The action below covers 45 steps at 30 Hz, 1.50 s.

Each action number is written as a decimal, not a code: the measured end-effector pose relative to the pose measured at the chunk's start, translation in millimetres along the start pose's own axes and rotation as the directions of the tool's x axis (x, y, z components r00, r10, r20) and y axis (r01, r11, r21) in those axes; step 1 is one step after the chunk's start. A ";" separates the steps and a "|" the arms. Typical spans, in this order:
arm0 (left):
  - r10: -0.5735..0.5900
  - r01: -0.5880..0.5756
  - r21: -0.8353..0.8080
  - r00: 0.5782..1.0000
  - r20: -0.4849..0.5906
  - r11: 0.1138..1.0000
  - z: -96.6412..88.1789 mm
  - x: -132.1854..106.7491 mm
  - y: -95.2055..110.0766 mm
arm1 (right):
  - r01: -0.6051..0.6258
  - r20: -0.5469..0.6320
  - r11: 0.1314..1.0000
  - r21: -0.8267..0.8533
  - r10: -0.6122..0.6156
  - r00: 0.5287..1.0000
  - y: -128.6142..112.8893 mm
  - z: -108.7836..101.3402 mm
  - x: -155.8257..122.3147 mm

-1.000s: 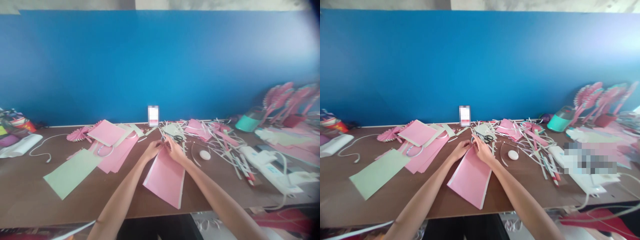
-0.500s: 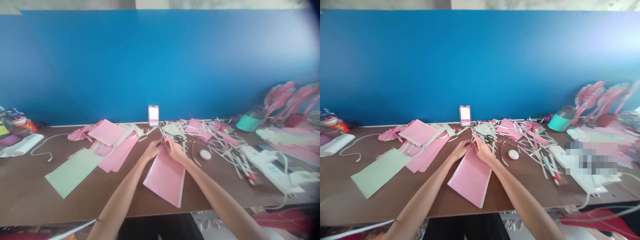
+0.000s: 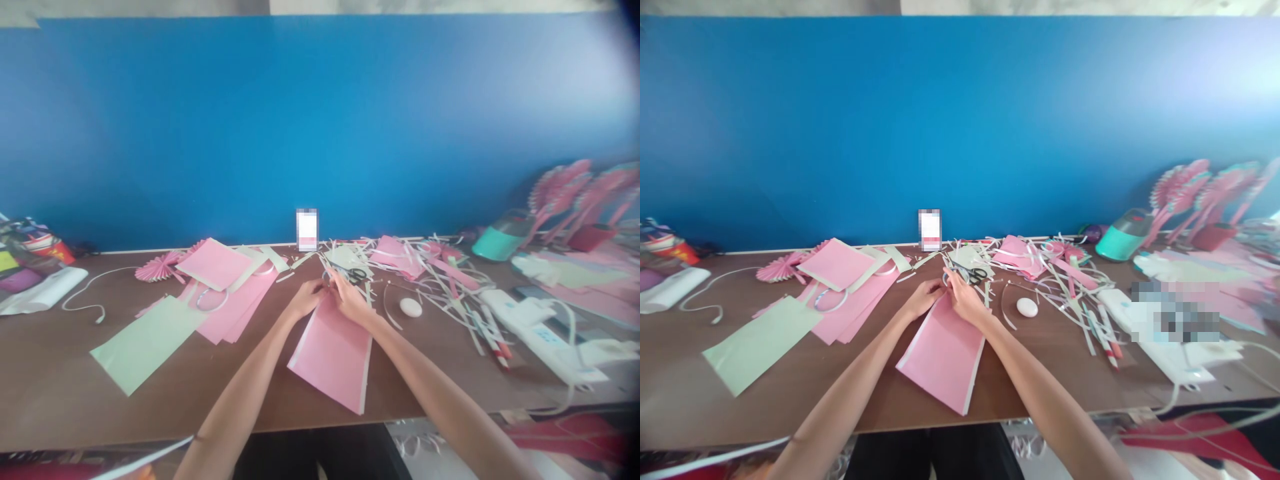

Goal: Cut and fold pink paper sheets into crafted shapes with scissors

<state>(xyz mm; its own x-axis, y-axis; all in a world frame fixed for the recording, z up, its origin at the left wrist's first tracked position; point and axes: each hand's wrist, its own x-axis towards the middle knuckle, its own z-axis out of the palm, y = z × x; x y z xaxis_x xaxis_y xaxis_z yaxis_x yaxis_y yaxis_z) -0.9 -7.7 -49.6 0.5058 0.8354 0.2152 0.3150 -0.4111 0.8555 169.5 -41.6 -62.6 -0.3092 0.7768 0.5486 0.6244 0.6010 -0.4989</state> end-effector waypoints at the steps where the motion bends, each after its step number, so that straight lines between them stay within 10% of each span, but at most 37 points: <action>1: -0.001 0.001 -0.001 1.000 0.002 1.000 0.0 0.1 -0.2 | -0.001 0.005 1.000 -0.006 0.001 1.000 0.1 0.1 -0.2; 28: -0.056 0.048 -0.174 0.997 -0.044 0.984 -1.8 5.9 -8.7 | -0.012 0.018 0.999 0.038 0.011 1.000 -14.2 -9.6 2.5; 45: -0.165 0.029 -0.360 0.921 -0.352 0.932 0.1 0.1 -14.2 | 0.045 0.045 0.999 -0.027 -0.044 0.998 -10.4 -9.9 2.3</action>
<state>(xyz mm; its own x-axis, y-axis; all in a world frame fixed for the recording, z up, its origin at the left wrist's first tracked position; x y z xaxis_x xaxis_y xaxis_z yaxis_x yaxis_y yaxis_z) -5.3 -1.9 -61.8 0.1313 0.9658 0.2234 0.0191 -0.2278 0.9735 169.4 -47.9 -49.5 -0.3688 0.7573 0.5390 0.6287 0.6303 -0.4554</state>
